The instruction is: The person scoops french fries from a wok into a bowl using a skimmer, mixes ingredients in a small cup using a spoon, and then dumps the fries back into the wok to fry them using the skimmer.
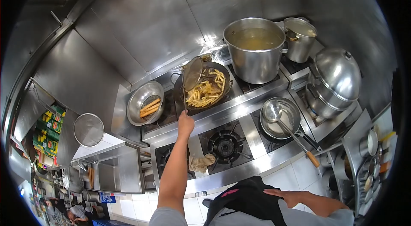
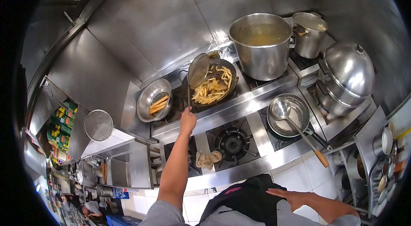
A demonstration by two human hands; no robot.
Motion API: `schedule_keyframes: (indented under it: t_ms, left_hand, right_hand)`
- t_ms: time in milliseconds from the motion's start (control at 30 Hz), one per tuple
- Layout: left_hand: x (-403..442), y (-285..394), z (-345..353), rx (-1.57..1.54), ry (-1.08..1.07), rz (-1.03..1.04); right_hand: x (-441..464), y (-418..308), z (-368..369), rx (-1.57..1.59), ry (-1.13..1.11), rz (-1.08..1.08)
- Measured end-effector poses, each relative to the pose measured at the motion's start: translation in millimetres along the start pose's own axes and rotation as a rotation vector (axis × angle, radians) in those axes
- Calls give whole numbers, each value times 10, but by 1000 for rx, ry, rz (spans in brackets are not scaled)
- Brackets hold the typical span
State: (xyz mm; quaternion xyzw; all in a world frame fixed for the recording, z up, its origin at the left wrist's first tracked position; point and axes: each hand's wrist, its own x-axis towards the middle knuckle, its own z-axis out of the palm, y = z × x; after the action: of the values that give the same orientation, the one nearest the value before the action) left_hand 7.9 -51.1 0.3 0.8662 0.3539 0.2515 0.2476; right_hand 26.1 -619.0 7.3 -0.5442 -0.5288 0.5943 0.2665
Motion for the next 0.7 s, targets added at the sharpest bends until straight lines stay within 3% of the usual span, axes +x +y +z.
schedule_keyframes:
  t_ms: [67, 167, 267, 333, 400, 467, 633, 700]
  left_hand:
    - [116, 126, -21, 8, 30, -12]
    - [117, 597, 5, -454, -221, -362]
    - [102, 667, 269, -670, -345, -500]
    - [152, 484, 419, -577, -366, -490]
    - [290, 108, 627, -103, -73, -94]
    - [266, 471, 204, -56, -127, -203]
    - [578, 175, -176, 113, 98, -178]
    - [651, 81, -233, 99, 68, -223]
  right_hand:
    - [-16, 34, 40, -8, 20, -6]
    - [-23, 46, 66, 7, 63, -36]
    - [-25, 57, 67, 15, 91, -53]
    - [-34, 53, 75, 6, 107, -52]
    - [-57, 77, 115, 28, 117, -45]
    - [-78, 28, 115, 52, 129, -42]
    - [-111, -118, 139, 152, 176, 16]
    - [-79, 27, 133, 116, 148, 9]
